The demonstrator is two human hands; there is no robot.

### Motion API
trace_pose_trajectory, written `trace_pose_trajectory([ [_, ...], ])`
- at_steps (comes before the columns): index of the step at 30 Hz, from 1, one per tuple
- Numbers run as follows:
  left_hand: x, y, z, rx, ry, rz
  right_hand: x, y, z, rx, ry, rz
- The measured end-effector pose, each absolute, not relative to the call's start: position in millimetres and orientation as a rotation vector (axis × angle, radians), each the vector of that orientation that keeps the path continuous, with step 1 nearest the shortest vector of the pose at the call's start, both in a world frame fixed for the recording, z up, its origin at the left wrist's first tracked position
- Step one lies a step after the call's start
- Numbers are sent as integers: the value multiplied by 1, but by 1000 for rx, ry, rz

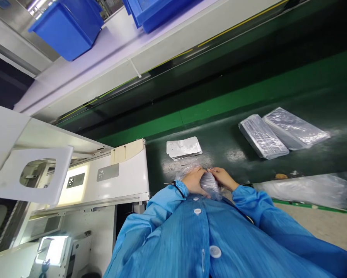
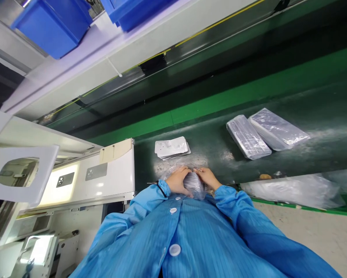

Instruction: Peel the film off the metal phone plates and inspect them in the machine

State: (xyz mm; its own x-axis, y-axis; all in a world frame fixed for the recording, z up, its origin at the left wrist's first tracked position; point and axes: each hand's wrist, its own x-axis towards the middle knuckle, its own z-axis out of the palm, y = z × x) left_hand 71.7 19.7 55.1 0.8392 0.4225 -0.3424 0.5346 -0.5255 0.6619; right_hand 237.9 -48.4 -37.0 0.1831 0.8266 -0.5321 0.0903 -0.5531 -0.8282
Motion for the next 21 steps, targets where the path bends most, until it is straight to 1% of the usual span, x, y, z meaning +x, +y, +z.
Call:
trace_pose_trajectory([
  [5, 68, 17, 46, 2167, 623, -108, 231, -73, -51, -1983, -1010, 1293],
  [10, 64, 14, 45, 2237, 624, -42, 224, -93, -50, -2115, -1082, 1105],
  [12, 61, 15, 46, 2276, 656, 15, 224, -101, -44, -2088, -1113, 979],
  [14, 59, 19, 47, 2305, 668, 93, 225, -110, -38, -1941, -1153, 878],
  [15, 58, 21, 48, 2314, 664, 127, 224, -113, -35, -1846, -1161, 869],
  [17, 58, 28, 48, 2315, 655, 141, 222, -119, -32, -1689, -1131, 961],
  [19, 59, 33, 48, 2289, 671, 77, 220, -123, -31, -1629, -1084, 1088],
  [21, 62, 36, 46, 2249, 700, -18, 219, -126, -31, -1633, -1067, 1142],
])
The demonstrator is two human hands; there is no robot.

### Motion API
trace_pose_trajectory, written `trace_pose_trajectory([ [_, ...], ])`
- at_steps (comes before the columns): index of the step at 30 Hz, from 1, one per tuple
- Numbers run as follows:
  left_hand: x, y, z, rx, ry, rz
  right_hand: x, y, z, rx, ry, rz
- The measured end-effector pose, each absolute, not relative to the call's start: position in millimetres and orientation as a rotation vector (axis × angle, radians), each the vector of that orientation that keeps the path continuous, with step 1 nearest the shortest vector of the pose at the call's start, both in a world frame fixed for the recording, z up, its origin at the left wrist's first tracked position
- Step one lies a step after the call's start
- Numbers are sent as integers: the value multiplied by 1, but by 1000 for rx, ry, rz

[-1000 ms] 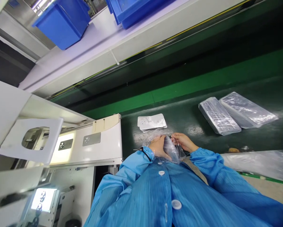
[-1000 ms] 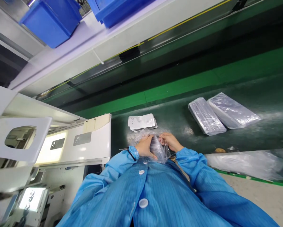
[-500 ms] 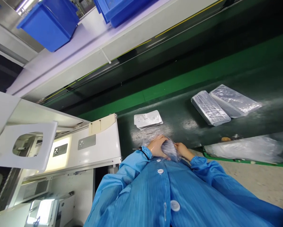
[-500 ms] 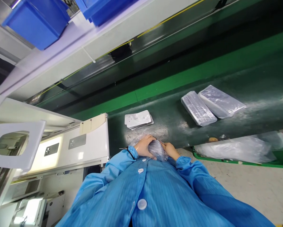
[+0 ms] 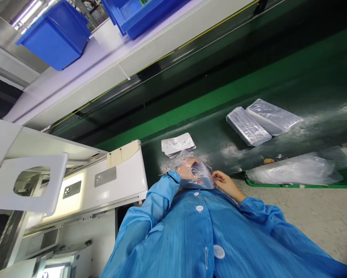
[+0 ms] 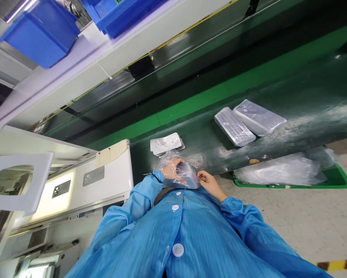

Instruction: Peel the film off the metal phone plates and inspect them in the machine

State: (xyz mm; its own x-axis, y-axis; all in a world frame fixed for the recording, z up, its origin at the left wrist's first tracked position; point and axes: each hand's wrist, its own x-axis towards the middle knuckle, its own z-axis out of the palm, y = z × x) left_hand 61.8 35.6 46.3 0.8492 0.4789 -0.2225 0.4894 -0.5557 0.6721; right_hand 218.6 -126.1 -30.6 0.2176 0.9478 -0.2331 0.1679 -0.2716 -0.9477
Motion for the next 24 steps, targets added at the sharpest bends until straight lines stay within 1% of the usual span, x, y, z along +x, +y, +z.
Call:
trace_pose_trajectory([
  [2, 66, 37, 45, 2217, 711, -96, 220, -129, -27, -1654, -1112, 1093],
  [7, 76, 40, 45, 2145, 744, -204, 225, -138, 1, -1651, -1395, 667],
  [10, 81, 47, 46, 2102, 761, -228, 221, -142, 15, -1610, -1505, 646],
  [13, 85, 56, 46, 2043, 744, -231, 214, -150, 12, -1576, -1678, 630],
  [15, 87, 61, 46, 2013, 725, -233, 212, -155, 3, -1530, -1745, 694],
  [17, 89, 62, 46, 1981, 718, -221, 210, -156, -8, -1510, -1671, 844],
  [21, 91, 57, 41, 1916, 661, -226, 202, -141, -27, -1499, -1198, 1327],
  [24, 93, 56, 37, 1873, 640, -263, 200, -131, -33, -1462, -1022, 1491],
])
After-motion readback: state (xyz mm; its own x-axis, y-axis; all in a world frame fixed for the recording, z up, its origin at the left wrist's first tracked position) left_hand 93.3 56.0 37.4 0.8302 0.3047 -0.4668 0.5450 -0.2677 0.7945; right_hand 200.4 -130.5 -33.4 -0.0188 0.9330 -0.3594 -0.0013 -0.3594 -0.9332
